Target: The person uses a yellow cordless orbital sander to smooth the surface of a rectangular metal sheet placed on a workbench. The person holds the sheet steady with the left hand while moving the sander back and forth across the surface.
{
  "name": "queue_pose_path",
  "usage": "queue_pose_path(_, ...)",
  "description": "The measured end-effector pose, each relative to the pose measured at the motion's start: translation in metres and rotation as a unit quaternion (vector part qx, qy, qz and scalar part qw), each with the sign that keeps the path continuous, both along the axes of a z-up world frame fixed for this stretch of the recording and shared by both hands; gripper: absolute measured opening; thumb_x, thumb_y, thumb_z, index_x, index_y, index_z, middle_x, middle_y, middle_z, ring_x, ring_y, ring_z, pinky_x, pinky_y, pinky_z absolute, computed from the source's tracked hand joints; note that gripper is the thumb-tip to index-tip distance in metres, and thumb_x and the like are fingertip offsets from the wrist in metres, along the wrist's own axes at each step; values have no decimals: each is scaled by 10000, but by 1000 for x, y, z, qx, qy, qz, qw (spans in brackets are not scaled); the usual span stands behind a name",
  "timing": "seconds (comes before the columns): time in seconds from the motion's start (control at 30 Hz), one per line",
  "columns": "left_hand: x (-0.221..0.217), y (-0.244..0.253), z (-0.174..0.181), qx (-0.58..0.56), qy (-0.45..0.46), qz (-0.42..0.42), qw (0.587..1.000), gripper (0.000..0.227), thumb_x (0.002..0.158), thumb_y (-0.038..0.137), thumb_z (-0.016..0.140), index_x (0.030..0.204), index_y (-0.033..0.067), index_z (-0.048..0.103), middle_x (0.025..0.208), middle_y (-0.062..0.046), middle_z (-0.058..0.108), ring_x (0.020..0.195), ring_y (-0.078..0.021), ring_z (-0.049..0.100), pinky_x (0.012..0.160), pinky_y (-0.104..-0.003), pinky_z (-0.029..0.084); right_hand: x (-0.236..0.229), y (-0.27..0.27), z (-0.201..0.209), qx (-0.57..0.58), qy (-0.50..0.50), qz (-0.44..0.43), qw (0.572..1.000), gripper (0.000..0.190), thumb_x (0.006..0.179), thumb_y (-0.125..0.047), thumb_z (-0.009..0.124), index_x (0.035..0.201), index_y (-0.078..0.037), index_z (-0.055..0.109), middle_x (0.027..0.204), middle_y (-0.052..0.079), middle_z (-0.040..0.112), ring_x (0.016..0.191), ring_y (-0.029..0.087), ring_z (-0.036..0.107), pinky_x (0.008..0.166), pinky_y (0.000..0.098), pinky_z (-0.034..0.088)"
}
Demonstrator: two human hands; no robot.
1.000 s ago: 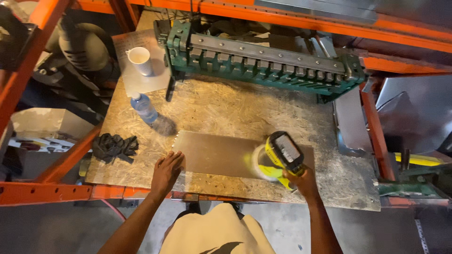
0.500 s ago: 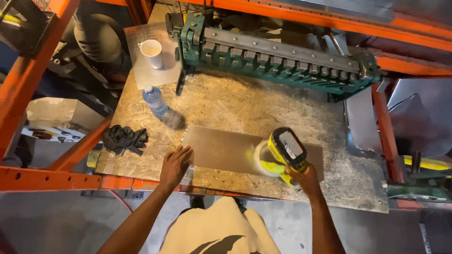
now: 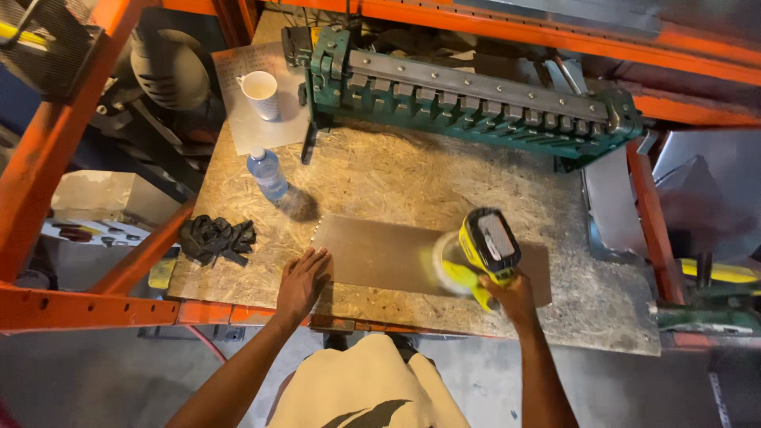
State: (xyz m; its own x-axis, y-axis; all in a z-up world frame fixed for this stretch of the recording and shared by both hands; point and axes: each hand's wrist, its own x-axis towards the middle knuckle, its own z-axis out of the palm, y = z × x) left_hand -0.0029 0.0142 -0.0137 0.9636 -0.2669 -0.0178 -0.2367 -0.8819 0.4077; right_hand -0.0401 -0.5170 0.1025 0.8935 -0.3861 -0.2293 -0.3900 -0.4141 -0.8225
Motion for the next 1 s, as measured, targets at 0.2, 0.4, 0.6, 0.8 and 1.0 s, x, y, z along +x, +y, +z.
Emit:
queue_pose_path(0.2, 4, 2, -6, -2, -14, -2, 1000, 591, 1134, 529, 663, 1706, 389, 617, 1790, 130, 609, 1742, -164, 453, 1373, -437, 312, 0, -8, -43, 21, 11, 11, 1000, 482, 823, -247, 1087, 1214, -31, 906, 940, 187, 859, 845, 299, 811, 797, 519, 646)
queue_pose_path(0.4, 3, 3, -6, -8, -17, -9, 1000, 588, 1140, 495, 675, 1713, 378, 615, 1806, 119, 595, 1744, -175, 447, 1367, -449, 315, -5, 13, -11, 3, -19, 6, 1000, 432, 857, -300, 1080, 1171, -43, 934, 925, 188, 881, 791, 284, 837, 733, 497, 637)
queue_pose_path(0.6, 2, 0, 3, 14, -5, -17, 1000, 581, 1162, 469, 648, 1732, 374, 587, 1819, 127, 574, 1756, -177, 424, 1366, -450, 315, -2, 33, -20, 40, -14, 11, 999, 451, 839, -208, 1075, 1192, 1, 889, 904, 187, 849, 760, 289, 812, 672, 496, 654)
queue_pose_path(0.8, 1, 1, -3, 18, -3, -14, 1000, 592, 1159, 476, 662, 1737, 372, 583, 1828, 123, 560, 1759, -178, 414, 1373, -447, 307, -6, 30, -2, 61, 29, 11, 998, 535, 784, -213, 1090, 1183, 60, 860, 893, 232, 805, 760, 327, 821, 651, 504, 684)
queue_pose_path(1.0, -1, -1, 5, 12, -1, -7, 1000, 589, 1142, 486, 681, 1717, 383, 607, 1810, 125, 578, 1751, -190, 423, 1378, -465, 310, 9, 33, -53, 84, -23, 1, 996, 395, 876, -190, 1065, 1165, 16, 893, 875, 181, 823, 732, 247, 754, 620, 446, 625)
